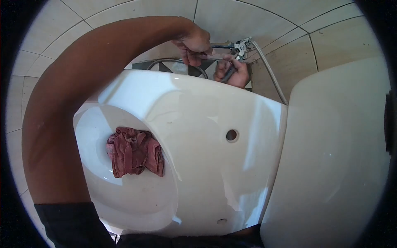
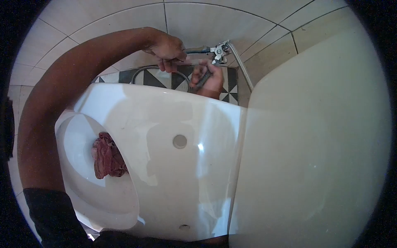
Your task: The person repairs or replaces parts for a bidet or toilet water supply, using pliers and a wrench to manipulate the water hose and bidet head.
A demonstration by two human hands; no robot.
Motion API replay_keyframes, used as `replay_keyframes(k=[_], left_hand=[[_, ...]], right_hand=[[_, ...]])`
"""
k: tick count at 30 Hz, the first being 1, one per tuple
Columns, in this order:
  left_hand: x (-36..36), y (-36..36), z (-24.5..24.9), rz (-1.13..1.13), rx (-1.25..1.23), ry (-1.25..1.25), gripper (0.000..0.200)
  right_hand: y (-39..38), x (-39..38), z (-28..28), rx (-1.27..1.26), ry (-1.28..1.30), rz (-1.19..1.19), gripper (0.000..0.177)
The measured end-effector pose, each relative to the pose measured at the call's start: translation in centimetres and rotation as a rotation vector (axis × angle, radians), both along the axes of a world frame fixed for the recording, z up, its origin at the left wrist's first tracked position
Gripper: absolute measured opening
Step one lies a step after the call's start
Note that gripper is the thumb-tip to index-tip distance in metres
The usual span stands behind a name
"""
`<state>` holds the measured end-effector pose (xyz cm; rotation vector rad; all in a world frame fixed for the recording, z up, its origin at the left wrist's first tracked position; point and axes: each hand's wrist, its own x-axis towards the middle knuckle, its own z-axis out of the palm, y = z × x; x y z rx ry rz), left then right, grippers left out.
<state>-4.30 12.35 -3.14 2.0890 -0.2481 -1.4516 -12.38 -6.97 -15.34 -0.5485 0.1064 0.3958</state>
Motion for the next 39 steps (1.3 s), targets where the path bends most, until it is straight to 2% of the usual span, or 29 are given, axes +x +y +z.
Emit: replay_keyframes(k=[1,3,7,10,13,15,16,18,19,21,27,31,37,39], left_hand=[[0.0,-0.2,0.1,-0.01,-0.001,-0.002,0.055],[-0.4,-0.3,0.6,0.044,0.013,-0.02,0.052],[-0.7,-0.1,0.6,0.059,-0.042,-0.093,0.049],[-0.7,-0.1,1.4,0.066,-0.004,-0.149,0.047],[0.1,0.1,1.3,-0.026,0.021,-0.144,0.049],[0.0,0.3,1.9,-0.185,0.059,-0.25,0.049],[-0.1,0.1,2.3,-0.184,0.061,-0.249,0.049],[-0.8,-0.8,3.1,-0.327,0.253,-0.348,0.069],[-1.3,-0.9,2.9,-0.327,0.25,-0.35,0.069],[-2.3,-1.0,2.6,-0.371,0.297,-0.524,0.078],[-3.2,-1.7,2.9,-0.379,0.37,-0.618,0.093],[-3.2,-1.9,2.9,-0.345,0.384,-0.598,0.093],[-3.7,-2.5,3.0,-0.443,0.451,-0.652,0.085],[-4.1,-2.6,3.4,-0.524,0.442,-0.808,0.078]], right_hand=[[0.3,-0.1,-0.1,-0.001,-0.002,-0.01,0.029],[2.1,-0.6,1.0,-0.316,-0.064,-0.176,0.036],[2.5,-0.8,1.4,-0.299,-0.117,-0.213,0.04],[2.2,-1.1,2.3,-0.294,-0.115,-0.116,0.04],[1.4,-1.1,1.9,-0.318,-0.134,-0.065,0.043],[1.0,-0.7,1.7,-0.293,-0.206,0.015,0.043],[0.9,-0.6,1.6,-0.292,-0.206,0.015,0.043],[0.6,-0.6,1.5,-0.364,-0.208,0.049,0.043],[0.6,-0.7,1.5,-0.368,-0.21,0.049,0.043],[0.6,-0.8,1.4,-0.274,-0.251,0.042,0.044],[0.8,-0.8,1.7,-0.249,-0.238,0.015,0.046],[0.9,-0.8,1.9,-0.255,-0.247,0.021,0.044],[1.4,-1.1,2.3,-0.264,-0.186,-0.018,0.042],[1.4,-1.0,1.9,-0.262,-0.169,-0.045,0.043]])
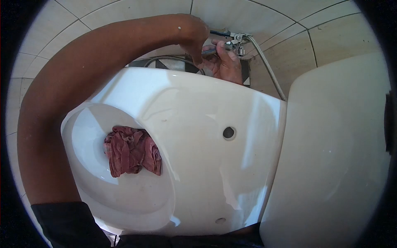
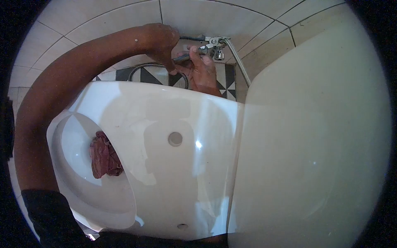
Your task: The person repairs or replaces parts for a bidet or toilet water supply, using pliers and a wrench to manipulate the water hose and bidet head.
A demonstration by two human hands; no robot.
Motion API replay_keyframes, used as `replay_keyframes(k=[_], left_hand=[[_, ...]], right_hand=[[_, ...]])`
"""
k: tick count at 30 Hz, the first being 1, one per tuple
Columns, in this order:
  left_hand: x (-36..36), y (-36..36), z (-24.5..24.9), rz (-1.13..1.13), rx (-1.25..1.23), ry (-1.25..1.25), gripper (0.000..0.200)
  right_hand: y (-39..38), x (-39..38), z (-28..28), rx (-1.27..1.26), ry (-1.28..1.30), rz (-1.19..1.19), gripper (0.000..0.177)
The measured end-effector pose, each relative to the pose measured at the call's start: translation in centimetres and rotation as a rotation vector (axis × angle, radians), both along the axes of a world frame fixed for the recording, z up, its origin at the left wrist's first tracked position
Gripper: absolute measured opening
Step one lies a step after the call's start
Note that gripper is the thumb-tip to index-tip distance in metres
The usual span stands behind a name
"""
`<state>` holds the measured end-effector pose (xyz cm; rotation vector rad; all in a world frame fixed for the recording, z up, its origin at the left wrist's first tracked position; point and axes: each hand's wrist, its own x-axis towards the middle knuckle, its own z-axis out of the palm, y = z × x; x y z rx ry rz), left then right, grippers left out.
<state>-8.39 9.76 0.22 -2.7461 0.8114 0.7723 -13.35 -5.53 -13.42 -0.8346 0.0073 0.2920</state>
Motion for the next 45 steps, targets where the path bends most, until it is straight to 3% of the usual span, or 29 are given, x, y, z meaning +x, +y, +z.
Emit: replay_keyframes(k=[6,22,24,28,30,34,36,42,45], left_hand=[[-0.3,0.1,0.5,-0.077,-0.01,-0.09,0.068],[-1.1,-0.6,1.1,-0.041,0.099,-0.247,0.074],[-0.7,-0.5,0.5,-0.066,0.126,-0.265,0.072],[-0.5,-0.1,0.6,-0.1,0.111,-0.262,0.071],[-0.4,-0.1,0.8,-0.13,0.18,-0.245,0.057],[-0.3,0.2,0.7,-0.107,0.183,-0.186,0.057],[-0.3,0.5,0.5,-0.119,0.129,-0.184,0.058],[0.1,1.3,-0.9,-0.116,0.025,-0.173,0.06],[-0.4,1.1,-0.3,-0.037,-0.034,-0.107,0.056]], right_hand=[[-0.1,0.2,-0.4,0.007,-0.026,0.014,0.042],[0.1,0.7,-1.0,0.192,-0.055,0.116,0.037],[0.5,0.7,-1.2,0.139,-0.012,0.053,0.048],[0.4,0.3,-1.1,0.071,0.041,0.009,0.047],[0.0,-0.1,-0.3,-0.033,0.022,0.023,0.046],[-0.2,-0.1,0.2,-0.024,0.025,0.067,0.038],[1.0,0.6,0.3,0.18,0.039,0.146,0.046],[2.9,1.5,0.7,0.323,0.108,0.008,0.045],[2.8,2.5,0.1,0.278,0.111,0.038,0.05]])
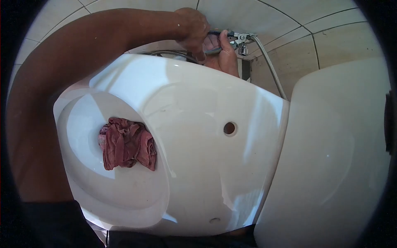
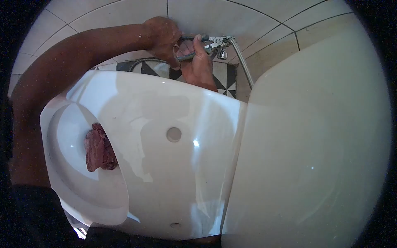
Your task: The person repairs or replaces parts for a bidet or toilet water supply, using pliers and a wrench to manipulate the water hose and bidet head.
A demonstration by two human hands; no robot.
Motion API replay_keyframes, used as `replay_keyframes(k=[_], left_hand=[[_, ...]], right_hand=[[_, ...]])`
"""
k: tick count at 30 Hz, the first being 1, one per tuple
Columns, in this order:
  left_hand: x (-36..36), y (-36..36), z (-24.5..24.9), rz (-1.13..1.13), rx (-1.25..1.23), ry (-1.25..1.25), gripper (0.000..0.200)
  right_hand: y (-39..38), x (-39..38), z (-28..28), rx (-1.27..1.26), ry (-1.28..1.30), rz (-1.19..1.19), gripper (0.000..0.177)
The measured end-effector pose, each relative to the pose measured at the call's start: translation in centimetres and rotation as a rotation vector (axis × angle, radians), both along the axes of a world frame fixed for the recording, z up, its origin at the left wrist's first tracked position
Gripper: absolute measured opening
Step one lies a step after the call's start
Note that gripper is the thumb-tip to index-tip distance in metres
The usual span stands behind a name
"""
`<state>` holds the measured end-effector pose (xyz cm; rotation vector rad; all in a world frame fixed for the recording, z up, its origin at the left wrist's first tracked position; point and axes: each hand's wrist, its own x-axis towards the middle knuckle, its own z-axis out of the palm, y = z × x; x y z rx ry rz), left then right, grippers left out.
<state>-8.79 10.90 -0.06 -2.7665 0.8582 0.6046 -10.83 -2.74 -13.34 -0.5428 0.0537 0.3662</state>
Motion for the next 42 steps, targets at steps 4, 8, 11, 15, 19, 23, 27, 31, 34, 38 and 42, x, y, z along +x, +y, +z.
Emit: replay_keyframes(k=[4,8,11,15,19,23,27,31,34,38,42], left_hand=[[1.2,1.5,-3.1,0.155,-0.29,0.203,0.054],[2.6,3.9,-5.1,0.549,-0.662,0.939,0.062],[2.5,3.7,-5.8,0.561,-0.747,1.153,0.07],[2.1,3.2,-5.8,0.579,-0.804,1.531,0.067],[1.3,3.2,-6.0,0.643,-0.929,1.498,0.072],[1.3,2.8,-6.7,0.654,-0.89,1.252,0.045],[1.4,2.7,-6.3,0.647,-0.861,1.098,0.033],[1.8,3.0,-7.0,0.607,-0.913,1.105,0.034],[1.9,2.9,-6.9,0.578,-0.857,1.074,0.036],[1.7,2.8,-6.8,0.626,-0.852,1.058,0.042],[1.7,2.5,-7.0,0.61,-0.808,1.023,0.048]], right_hand=[[0.2,-0.7,0.5,-0.096,0.036,-0.001,0.054],[0.4,-0.5,0.3,-0.158,0.037,-0.074,0.054],[0.8,-0.8,0.6,-0.184,0.033,-0.06,0.056],[0.6,-1.2,1.6,-0.363,0.08,-0.106,0.058],[0.3,-1.1,1.0,-0.335,0.05,-0.087,0.058],[-0.1,-0.5,0.1,-0.415,0.062,-0.102,0.055],[-2.9,-1.3,-1.0,-0.68,0.053,-0.114,0.058],[-6.5,-7.1,-5.1,-1.061,-0.224,-0.496,0.052],[-9.6,-9.7,-6.8,-1.305,-0.211,-0.531,0.05],[-12.8,-10.3,-7.1,-1.483,-0.192,-0.521,0.048],[-15.1,-9.4,-6.6,-1.576,-0.187,-0.466,0.045]])
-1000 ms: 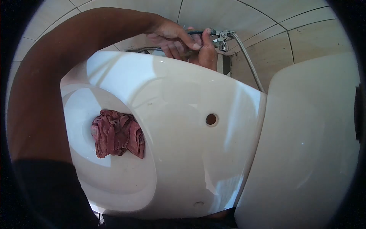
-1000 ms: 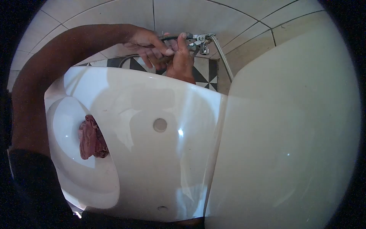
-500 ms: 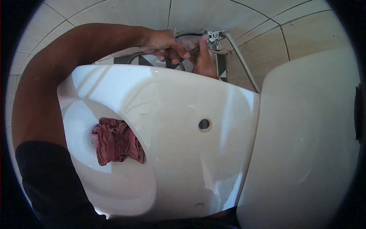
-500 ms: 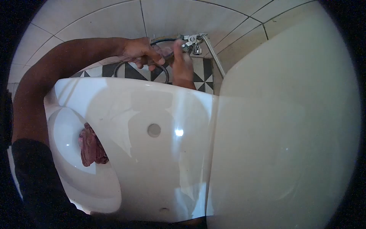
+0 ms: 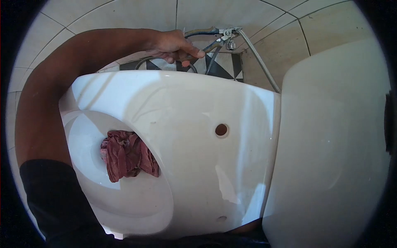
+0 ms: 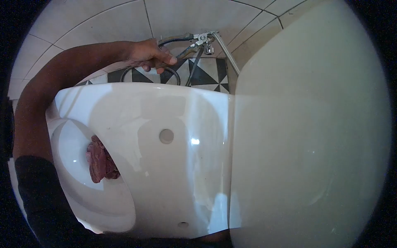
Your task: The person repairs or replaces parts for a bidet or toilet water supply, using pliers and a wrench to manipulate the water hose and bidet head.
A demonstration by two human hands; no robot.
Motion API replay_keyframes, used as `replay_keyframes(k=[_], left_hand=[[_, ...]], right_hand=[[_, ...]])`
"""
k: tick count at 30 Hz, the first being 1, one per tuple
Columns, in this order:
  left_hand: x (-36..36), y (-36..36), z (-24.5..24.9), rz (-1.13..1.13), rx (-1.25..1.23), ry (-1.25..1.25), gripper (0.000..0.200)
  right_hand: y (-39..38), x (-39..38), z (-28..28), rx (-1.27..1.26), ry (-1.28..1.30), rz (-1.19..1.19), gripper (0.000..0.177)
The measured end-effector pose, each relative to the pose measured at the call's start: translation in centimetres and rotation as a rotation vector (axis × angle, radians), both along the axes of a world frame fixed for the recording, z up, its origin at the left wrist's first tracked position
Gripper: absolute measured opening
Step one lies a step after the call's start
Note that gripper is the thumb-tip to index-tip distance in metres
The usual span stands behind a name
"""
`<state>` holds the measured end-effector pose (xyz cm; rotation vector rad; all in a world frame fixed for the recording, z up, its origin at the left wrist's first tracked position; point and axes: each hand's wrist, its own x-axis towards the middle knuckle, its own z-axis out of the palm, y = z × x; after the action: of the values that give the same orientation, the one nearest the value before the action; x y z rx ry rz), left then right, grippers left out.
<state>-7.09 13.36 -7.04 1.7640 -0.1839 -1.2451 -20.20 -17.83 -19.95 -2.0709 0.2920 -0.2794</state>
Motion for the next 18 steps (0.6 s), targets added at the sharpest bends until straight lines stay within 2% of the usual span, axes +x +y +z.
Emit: replay_keyframes(k=[13,16,18], left_hand=[[0.0,0.1,0.1,-0.01,-0.018,0.009,0.048],[0.0,0.0,0.4,-0.005,-0.021,-0.013,0.056],[-0.1,0.0,0.4,0.001,-0.005,-0.008,0.047]], right_hand=[[-3.0,3.8,2.7,-0.068,0.171,0.126,0.036],[-3.0,5.0,3.4,-0.065,0.212,0.162,0.035],[-2.7,5.9,4.2,-0.059,0.223,0.187,0.033]])
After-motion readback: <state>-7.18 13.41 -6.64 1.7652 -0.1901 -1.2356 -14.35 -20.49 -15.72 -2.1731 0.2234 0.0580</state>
